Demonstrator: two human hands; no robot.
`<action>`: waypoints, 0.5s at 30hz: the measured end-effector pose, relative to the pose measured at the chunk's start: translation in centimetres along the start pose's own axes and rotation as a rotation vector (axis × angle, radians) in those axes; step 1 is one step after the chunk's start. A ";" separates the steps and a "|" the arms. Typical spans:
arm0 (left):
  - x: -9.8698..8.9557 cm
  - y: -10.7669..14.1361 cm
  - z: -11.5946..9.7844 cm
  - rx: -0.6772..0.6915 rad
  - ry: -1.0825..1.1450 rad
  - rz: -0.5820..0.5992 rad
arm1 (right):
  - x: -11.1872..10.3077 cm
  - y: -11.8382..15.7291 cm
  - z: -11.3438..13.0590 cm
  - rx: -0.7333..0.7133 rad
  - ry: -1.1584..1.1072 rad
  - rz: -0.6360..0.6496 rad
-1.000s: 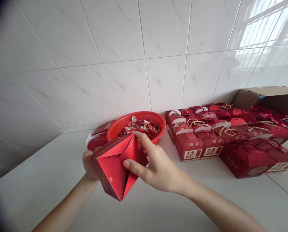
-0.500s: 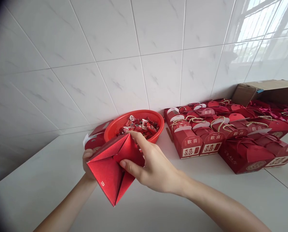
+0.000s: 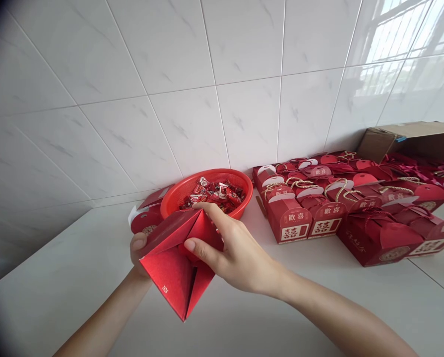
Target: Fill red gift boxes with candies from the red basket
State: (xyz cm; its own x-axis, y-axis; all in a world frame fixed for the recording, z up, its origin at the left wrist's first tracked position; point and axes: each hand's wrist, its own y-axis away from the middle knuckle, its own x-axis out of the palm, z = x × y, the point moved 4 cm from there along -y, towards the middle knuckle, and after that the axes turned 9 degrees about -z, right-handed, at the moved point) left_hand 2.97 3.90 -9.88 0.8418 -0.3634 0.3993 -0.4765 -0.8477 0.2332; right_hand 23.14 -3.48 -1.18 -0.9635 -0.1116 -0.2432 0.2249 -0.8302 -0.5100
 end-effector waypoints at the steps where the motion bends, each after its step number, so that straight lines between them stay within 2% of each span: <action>1: 0.1 0.0 0.1 0.000 0.003 0.011 | 0.0 0.0 0.0 0.000 0.004 0.004; 8: -0.3 0.1 0.0 0.012 0.056 0.089 | -0.1 0.0 0.0 -0.013 0.005 0.027; 12: -0.3 0.2 -0.3 0.032 0.062 0.042 | -0.2 -0.1 0.1 -0.005 0.016 0.055; 13: -0.2 0.2 -0.4 0.045 0.088 0.070 | -0.3 -0.1 0.2 0.000 0.025 0.064; 15: 0.4 0.1 -0.4 0.064 0.175 0.211 | -0.3 -0.2 0.1 0.013 0.040 0.081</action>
State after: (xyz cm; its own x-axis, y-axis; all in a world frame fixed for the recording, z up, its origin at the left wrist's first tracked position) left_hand 3.12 3.86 -9.32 0.6664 -0.4668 0.5813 -0.6148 -0.7852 0.0742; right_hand 23.38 -3.40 -0.90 -0.9355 -0.1572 -0.3164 0.3001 -0.8264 -0.4765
